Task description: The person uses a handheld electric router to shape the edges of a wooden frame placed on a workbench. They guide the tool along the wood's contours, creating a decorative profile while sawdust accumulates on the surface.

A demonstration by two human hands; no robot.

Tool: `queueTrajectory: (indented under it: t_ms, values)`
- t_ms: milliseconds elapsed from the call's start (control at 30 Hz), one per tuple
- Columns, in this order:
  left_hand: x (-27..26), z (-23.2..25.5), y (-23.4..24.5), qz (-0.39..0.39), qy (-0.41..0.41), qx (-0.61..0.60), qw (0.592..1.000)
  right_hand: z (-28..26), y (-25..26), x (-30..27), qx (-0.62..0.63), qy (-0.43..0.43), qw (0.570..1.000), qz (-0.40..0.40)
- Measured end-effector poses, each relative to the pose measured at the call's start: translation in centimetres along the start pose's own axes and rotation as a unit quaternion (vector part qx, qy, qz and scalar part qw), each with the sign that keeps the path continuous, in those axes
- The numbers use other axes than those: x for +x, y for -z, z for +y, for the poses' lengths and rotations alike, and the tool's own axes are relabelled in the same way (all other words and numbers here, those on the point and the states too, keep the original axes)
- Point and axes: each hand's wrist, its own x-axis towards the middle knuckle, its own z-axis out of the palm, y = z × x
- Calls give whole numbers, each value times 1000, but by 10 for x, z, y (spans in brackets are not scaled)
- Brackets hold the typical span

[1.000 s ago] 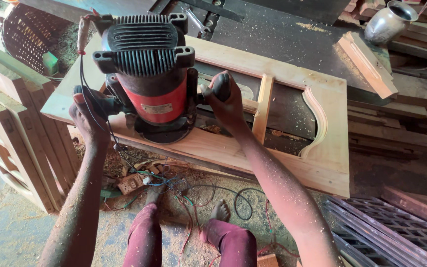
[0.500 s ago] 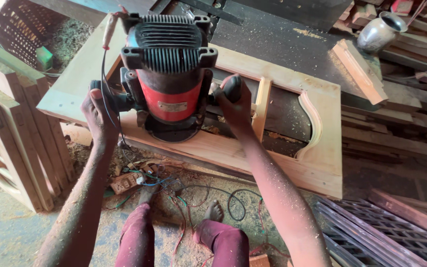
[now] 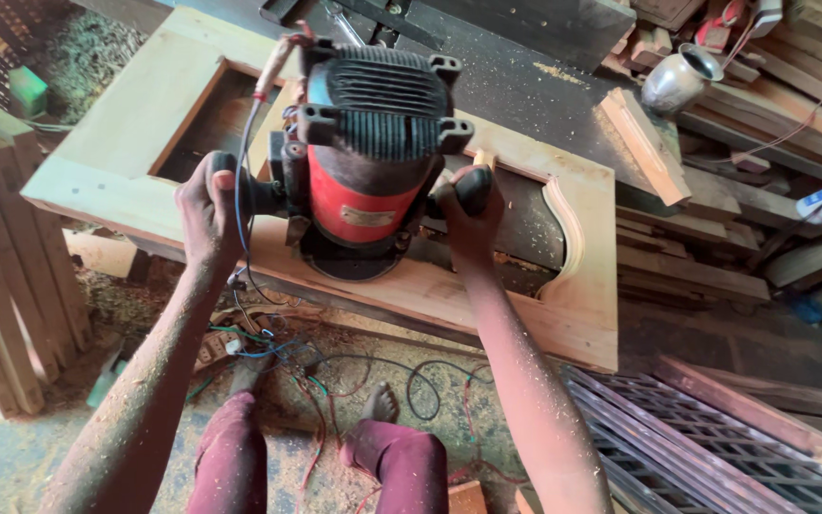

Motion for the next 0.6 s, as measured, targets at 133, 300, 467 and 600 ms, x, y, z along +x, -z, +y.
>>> queueTrajectory:
  t_ms: [133, 300, 467, 600]
  values:
    - [0, 3, -10, -19, -5, 38, 999, -4, 20, -5, 28, -36, 999, 12]
    - [2, 8, -12, -79, -54, 16, 995, -5, 39, -14, 3, -37, 998, 42]
    - [-1, 11, -9, -111, -61, -18, 992, 2, 45, -15, 25, -33, 998, 50]
    - [-2, 11, -5, -110, -54, -22, 992, 5, 45, -17, 19, -60, 996, 63]
